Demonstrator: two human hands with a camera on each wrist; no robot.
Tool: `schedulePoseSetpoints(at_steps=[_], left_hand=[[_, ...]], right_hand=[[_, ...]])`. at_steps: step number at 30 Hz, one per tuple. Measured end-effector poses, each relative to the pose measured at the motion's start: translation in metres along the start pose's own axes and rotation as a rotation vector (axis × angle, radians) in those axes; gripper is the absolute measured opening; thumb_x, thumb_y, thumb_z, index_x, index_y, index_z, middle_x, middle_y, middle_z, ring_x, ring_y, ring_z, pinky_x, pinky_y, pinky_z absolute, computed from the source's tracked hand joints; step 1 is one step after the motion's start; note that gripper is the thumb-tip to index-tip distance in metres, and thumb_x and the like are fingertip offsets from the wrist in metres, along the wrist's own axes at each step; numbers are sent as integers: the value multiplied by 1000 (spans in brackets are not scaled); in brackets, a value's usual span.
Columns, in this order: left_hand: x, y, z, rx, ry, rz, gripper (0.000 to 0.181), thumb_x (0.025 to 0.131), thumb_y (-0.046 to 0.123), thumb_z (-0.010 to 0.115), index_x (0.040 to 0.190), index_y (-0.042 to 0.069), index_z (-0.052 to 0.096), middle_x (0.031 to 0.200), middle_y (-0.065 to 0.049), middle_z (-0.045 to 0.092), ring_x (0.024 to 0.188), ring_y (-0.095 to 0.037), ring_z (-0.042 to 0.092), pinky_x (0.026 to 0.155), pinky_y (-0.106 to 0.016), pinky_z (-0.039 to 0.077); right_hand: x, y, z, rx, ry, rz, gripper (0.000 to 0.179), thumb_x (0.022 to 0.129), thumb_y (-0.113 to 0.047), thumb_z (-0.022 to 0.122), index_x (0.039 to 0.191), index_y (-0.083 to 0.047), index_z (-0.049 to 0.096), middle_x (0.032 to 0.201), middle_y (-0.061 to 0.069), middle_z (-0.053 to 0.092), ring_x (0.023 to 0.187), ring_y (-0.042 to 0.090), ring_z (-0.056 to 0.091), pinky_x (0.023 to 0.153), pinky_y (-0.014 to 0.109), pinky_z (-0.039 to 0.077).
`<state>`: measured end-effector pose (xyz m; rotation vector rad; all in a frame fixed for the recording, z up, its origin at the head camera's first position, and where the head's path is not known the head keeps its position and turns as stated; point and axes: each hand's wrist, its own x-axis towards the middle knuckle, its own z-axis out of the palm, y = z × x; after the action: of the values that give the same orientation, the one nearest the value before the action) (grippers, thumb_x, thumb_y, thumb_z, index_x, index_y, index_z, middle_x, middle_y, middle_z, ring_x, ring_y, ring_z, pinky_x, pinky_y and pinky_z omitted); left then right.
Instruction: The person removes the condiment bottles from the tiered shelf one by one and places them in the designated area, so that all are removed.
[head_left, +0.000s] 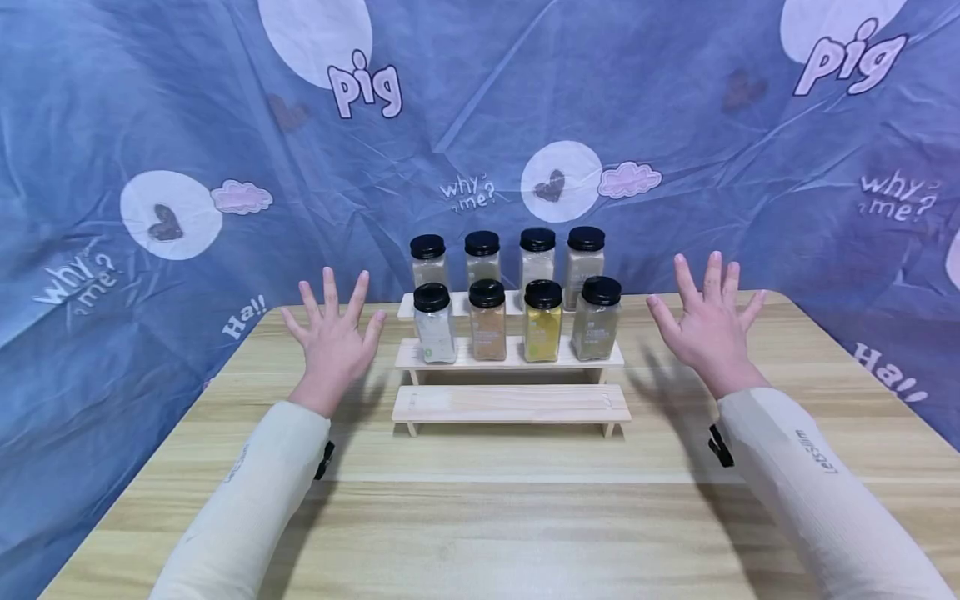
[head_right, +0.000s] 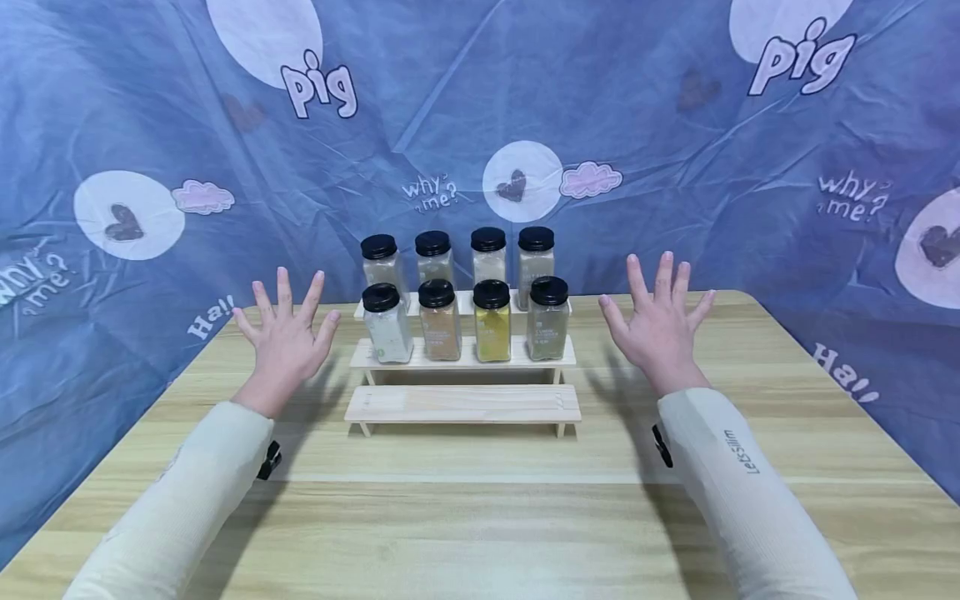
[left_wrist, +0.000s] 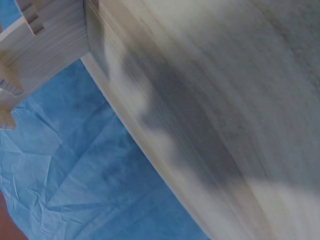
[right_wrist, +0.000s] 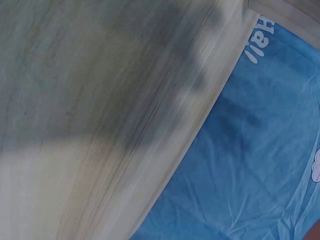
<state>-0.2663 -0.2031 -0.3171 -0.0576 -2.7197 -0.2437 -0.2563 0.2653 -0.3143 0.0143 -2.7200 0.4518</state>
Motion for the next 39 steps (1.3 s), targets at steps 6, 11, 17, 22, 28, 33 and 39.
schedulePoseSetpoints(at_steps=[6, 11, 17, 22, 28, 33, 39], left_hand=[[1, 1, 1, -6, -27, -2, 61, 95, 55, 24, 147, 38, -3, 148, -5, -29, 129, -36, -34, 96, -68, -23], [1, 1, 1, -63, -20, 0, 60, 96, 55, 24, 146, 40, -5, 148, -3, -30, 129, -34, -34, 96, -65, -25], [-2, 1, 4, -277, 37, 55, 60, 97, 45, 34, 149, 35, 5, 152, -7, -19, 136, -33, -24, 104, -62, -16], [-6, 1, 3, -539, 52, 50, 60, 97, 39, 40, 150, 27, 12, 155, -5, -7, 141, -30, -6, 110, -60, 5], [-9, 12, 4, -880, 5, -88, 53, 98, 24, 44, 146, 11, 26, 152, -13, 21, 138, -28, 24, 113, -41, 23], [-15, 25, 8, -1223, -88, -316, 46, 99, 18, 42, 139, -3, 36, 144, -19, 35, 131, -31, 37, 106, -36, 35], [-18, 39, 17, -1436, -160, -470, 42, 98, 14, 42, 135, -4, 40, 118, -12, 57, 108, -16, 53, 87, -20, 45]], right_hand=[[-1, -1, -1, 3, -10, 4, 72, 93, -60, 23, 150, -22, 0, 148, 18, -24, 133, 35, -28, 94, 70, -22], [-1, -4, -4, 65, -16, -12, 72, 94, -59, 22, 150, -20, -2, 149, 19, -21, 135, 35, -24, 100, 68, -17], [-5, -13, -9, 250, 28, -86, 69, 96, -49, 31, 150, -14, 5, 152, 22, -8, 139, 37, -10, 110, 59, -5], [-8, -23, -11, 393, 57, -152, 65, 97, -41, 37, 150, -13, 11, 154, 17, 6, 141, 36, 4, 111, 59, 8], [-13, -34, -12, 562, 86, -160, 56, 98, -32, 43, 148, -15, 25, 147, 18, 31, 130, 40, 33, 106, 51, 30], [-18, -44, -7, 736, 112, -175, 47, 95, -21, 51, 139, -6, 41, 131, 23, 50, 114, 9, 52, 92, 10, 40], [-19, -53, -1, 931, 71, -215, 46, 91, -8, 56, 134, 2, 43, 116, 0, 58, 103, -4, 52, 88, 7, 41]])
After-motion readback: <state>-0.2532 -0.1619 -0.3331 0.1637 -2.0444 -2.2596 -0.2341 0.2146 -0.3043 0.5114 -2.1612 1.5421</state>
